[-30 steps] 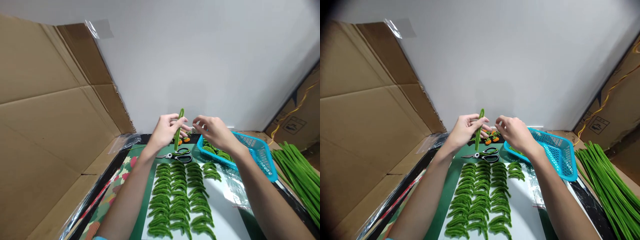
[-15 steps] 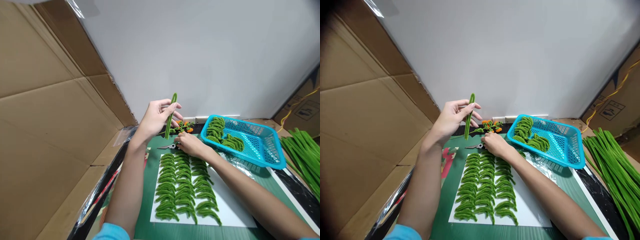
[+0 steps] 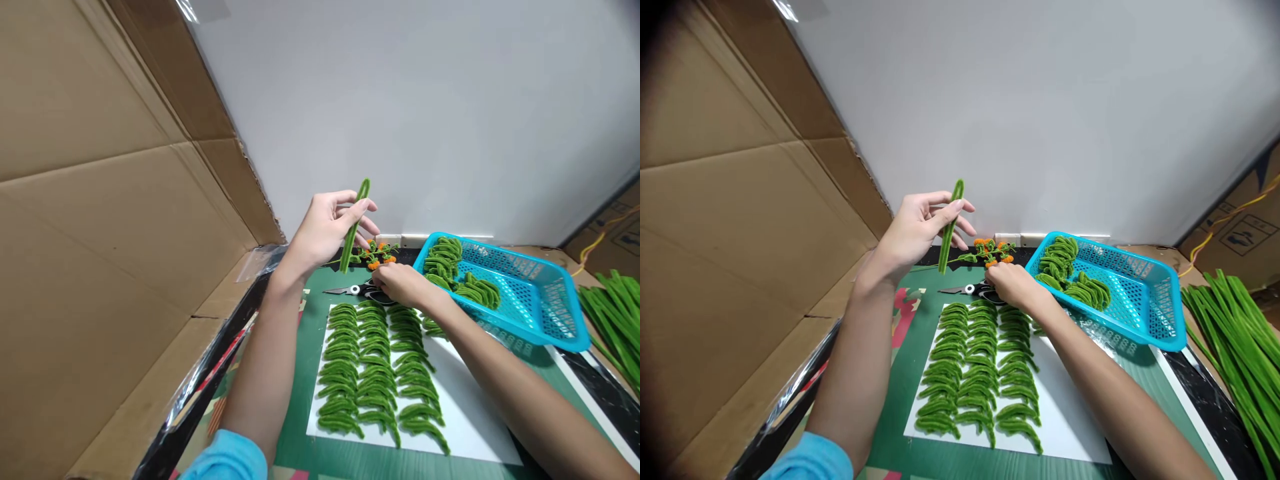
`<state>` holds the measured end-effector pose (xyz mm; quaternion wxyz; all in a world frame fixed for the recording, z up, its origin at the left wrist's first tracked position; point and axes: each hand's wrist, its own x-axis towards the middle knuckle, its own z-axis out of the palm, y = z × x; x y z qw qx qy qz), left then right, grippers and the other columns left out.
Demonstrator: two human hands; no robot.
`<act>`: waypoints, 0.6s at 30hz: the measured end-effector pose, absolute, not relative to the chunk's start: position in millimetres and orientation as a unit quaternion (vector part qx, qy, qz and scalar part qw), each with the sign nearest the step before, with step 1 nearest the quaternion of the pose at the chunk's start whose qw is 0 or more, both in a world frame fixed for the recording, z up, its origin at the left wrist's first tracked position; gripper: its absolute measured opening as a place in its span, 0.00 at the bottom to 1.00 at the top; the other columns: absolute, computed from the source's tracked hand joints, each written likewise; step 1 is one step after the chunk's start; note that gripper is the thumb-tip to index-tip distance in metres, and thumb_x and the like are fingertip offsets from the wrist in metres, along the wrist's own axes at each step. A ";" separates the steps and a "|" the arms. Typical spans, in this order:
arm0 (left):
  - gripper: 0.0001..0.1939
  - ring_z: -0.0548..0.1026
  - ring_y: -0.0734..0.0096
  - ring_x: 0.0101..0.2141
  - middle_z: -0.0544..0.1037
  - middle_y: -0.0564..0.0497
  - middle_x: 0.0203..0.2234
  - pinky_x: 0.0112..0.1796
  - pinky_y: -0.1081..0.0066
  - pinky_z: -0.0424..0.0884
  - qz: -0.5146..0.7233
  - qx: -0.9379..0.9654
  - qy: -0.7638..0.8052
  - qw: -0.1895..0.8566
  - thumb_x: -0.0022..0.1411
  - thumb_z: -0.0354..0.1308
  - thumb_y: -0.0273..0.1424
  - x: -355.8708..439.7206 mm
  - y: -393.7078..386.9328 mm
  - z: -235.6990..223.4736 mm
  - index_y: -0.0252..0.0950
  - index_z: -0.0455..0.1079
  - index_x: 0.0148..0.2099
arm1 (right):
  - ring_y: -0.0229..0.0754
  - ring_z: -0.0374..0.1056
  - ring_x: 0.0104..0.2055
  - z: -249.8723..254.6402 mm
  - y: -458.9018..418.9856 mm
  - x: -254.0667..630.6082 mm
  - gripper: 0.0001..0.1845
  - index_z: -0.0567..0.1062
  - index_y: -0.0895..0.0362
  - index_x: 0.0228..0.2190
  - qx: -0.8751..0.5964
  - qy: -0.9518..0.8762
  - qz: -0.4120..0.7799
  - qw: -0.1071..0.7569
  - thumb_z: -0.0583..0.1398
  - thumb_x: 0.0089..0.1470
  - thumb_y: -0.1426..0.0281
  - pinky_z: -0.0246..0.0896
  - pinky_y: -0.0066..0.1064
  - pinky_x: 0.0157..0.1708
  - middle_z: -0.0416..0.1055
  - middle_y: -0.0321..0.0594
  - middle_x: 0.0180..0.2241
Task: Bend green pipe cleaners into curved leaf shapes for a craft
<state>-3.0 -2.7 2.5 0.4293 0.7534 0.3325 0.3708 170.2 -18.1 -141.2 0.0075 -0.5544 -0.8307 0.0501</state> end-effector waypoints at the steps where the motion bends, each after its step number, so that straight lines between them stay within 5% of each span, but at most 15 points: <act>1: 0.12 0.82 0.70 0.23 0.84 0.44 0.30 0.28 0.72 0.78 0.372 0.751 0.331 0.433 0.73 0.58 0.37 -3.5 -2.6 2.3 0.31 0.75 0.45 | 0.47 0.75 0.40 -139.7 -18.9 171.6 0.14 0.78 0.55 0.39 -0.565 -0.824 0.047 0.001 0.55 0.61 0.81 0.56 0.32 0.34 0.78 0.46 0.42; 6: 0.12 0.82 0.69 0.23 0.83 0.45 0.30 0.29 0.70 0.79 0.381 0.752 0.316 0.436 0.72 0.59 0.36 -5.4 0.0 1.0 0.31 0.75 0.45 | 0.52 0.76 0.44 -134.0 -26.0 173.2 0.17 0.78 0.60 0.42 -0.603 -0.798 0.016 -0.016 0.53 0.58 0.84 0.57 0.37 0.44 0.79 0.55 0.42; 10: 0.12 0.82 0.68 0.23 0.83 0.45 0.29 0.28 0.69 0.78 0.388 0.753 0.308 0.434 0.72 0.59 0.36 -7.2 2.7 -0.1 0.31 0.75 0.44 | 0.50 0.76 0.41 -128.4 -30.1 175.6 0.14 0.79 0.60 0.37 -0.594 -0.804 0.015 -0.018 0.56 0.55 0.84 0.56 0.39 0.48 0.80 0.51 0.36; 18: 0.13 0.80 0.71 0.23 0.83 0.45 0.30 0.28 0.71 0.77 0.376 0.762 0.301 0.433 0.73 0.56 0.37 -10.6 5.0 -2.4 0.32 0.74 0.44 | 0.45 0.74 0.37 -112.4 -25.2 191.9 0.12 0.79 0.55 0.38 -0.600 -0.793 0.049 0.092 0.58 0.55 0.78 0.58 0.32 0.33 0.80 0.43 0.37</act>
